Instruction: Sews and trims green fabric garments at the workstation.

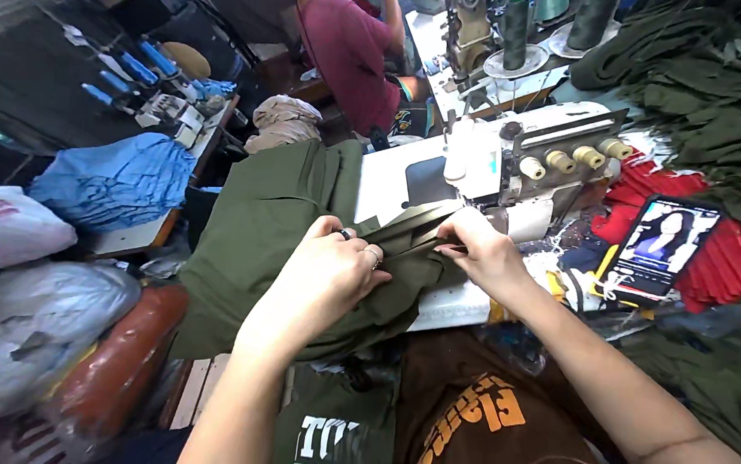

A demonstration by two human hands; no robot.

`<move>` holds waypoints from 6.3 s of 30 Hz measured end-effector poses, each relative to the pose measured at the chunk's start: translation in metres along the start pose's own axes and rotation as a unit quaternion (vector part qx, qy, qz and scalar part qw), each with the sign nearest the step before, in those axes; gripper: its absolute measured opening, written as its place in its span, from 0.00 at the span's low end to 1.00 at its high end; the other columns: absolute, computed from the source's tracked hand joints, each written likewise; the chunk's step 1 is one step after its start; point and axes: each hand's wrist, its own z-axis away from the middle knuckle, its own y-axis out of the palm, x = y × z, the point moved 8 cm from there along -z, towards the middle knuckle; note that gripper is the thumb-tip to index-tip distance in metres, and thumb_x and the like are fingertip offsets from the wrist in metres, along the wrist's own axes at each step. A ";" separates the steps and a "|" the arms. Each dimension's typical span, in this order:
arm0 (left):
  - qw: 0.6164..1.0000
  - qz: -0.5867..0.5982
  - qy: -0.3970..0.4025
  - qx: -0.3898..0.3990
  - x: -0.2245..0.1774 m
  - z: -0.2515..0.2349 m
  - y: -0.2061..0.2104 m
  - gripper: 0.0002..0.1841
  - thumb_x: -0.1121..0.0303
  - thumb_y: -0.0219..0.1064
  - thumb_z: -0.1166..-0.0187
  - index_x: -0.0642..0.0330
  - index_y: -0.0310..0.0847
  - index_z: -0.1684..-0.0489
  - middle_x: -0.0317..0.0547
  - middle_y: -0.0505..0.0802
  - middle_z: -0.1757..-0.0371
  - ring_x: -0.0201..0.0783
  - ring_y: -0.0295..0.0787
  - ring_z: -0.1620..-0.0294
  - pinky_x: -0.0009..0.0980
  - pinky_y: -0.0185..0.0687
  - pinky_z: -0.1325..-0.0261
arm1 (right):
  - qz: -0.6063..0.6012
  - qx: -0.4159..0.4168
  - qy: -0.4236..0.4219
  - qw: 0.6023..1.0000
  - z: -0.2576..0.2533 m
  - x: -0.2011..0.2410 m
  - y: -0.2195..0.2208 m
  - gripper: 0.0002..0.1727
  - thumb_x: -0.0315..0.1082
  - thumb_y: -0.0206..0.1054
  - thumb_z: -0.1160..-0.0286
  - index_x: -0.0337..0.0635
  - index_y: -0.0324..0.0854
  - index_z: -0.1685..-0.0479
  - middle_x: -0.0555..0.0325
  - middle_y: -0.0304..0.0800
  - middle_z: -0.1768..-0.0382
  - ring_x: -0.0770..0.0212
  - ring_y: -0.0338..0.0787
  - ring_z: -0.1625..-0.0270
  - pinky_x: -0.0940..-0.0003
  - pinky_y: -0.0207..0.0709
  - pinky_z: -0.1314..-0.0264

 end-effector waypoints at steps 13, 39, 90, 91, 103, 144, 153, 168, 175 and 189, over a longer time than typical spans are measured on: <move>0.984 0.165 0.058 -0.025 -0.013 -0.008 -0.017 0.21 0.49 0.63 0.15 0.53 0.87 0.75 0.30 0.85 0.79 0.29 0.82 0.69 0.43 0.71 0.36 | -0.115 -0.006 -0.015 0.993 -0.003 0.004 -0.010 0.06 0.35 0.75 0.27 0.45 0.88 0.58 0.58 0.89 0.51 0.65 0.89 0.48 0.67 0.85 0.48; 0.959 0.259 0.104 0.041 -0.004 -0.089 0.016 0.13 0.50 0.67 0.23 0.46 0.93 0.62 0.28 0.93 0.67 0.30 0.88 0.50 0.53 0.59 0.25 | -0.333 -0.017 0.077 0.940 0.105 -0.047 -0.019 0.08 0.32 0.66 0.17 0.39 0.90 0.53 0.58 0.92 0.43 0.70 0.87 0.34 0.73 0.80 0.28; 0.923 0.172 -0.308 -0.153 -0.002 -0.094 0.137 0.11 0.73 0.68 0.25 0.60 0.92 0.49 0.55 0.92 0.41 0.58 0.86 0.34 0.61 0.74 0.29 | -0.306 0.031 0.235 0.922 0.115 -0.110 0.024 0.29 0.55 0.45 0.07 0.38 0.78 0.38 0.69 0.78 0.65 0.79 0.75 0.68 0.81 0.71 0.65; 0.918 0.176 -0.313 -0.168 -0.001 -0.084 0.133 0.10 0.74 0.68 0.26 0.59 0.93 0.53 0.54 0.93 0.44 0.57 0.86 0.36 0.61 0.77 0.34 | -0.360 0.047 0.254 0.897 0.115 -0.102 0.028 0.30 0.58 0.43 0.07 0.40 0.78 0.39 0.72 0.75 0.68 0.80 0.72 0.71 0.83 0.68 0.69; 0.881 0.159 -0.350 -0.277 -0.056 -0.002 0.113 0.09 0.75 0.69 0.36 0.53 0.95 0.66 0.42 0.94 0.56 0.42 0.89 0.50 0.41 0.84 0.47 | -0.608 0.062 0.464 0.641 0.099 -0.046 0.096 0.23 0.47 0.43 0.03 0.43 0.77 0.60 0.69 0.68 0.83 0.76 0.62 0.88 0.82 0.57 0.87; 0.885 0.258 -0.387 0.008 0.048 -0.139 0.164 0.22 0.53 0.69 0.20 0.64 0.86 0.43 0.60 0.93 0.49 0.58 0.91 0.47 0.64 0.80 0.42 | -0.453 0.012 0.455 0.767 0.150 -0.093 -0.002 0.02 0.33 0.69 0.23 0.46 0.84 0.62 0.75 0.73 0.84 0.81 0.63 0.88 0.85 0.59 0.85; 0.895 0.219 -0.385 -0.048 0.045 -0.141 0.162 0.20 0.53 0.69 0.22 0.62 0.88 0.48 0.56 0.95 0.54 0.56 0.93 0.51 0.60 0.82 0.46 | -0.429 0.031 0.432 0.793 0.152 -0.092 0.010 0.03 0.34 0.68 0.21 0.47 0.84 0.62 0.74 0.73 0.83 0.81 0.63 0.87 0.84 0.59 0.84; 0.898 -0.073 -0.344 -0.266 0.032 0.032 0.100 0.21 0.54 0.60 0.15 0.67 0.87 0.57 0.60 0.93 0.68 0.60 0.92 0.68 0.58 0.81 0.62 | -0.306 0.108 0.401 0.857 0.146 -0.090 0.019 0.10 0.36 0.67 0.18 0.38 0.86 0.54 0.68 0.81 0.72 0.80 0.71 0.77 0.80 0.67 0.72; 0.929 0.116 -0.278 -0.216 -0.003 -0.065 0.094 0.19 0.53 0.73 0.24 0.53 0.91 0.42 0.50 0.88 0.30 0.58 0.74 0.20 0.68 0.53 0.16 | -0.329 0.070 0.442 0.832 0.156 -0.091 0.016 0.11 0.33 0.66 0.17 0.35 0.86 0.46 0.67 0.79 0.77 0.78 0.66 0.85 0.81 0.63 0.81; 0.939 0.180 -0.291 -0.045 -0.032 -0.099 0.147 0.36 0.34 0.62 0.22 0.51 0.81 0.23 0.46 0.79 0.17 0.53 0.62 0.10 0.76 0.28 0.13 | -0.352 0.057 0.427 0.831 0.157 -0.094 0.006 0.11 0.32 0.65 0.18 0.36 0.85 0.45 0.72 0.81 0.76 0.83 0.67 0.84 0.85 0.63 0.81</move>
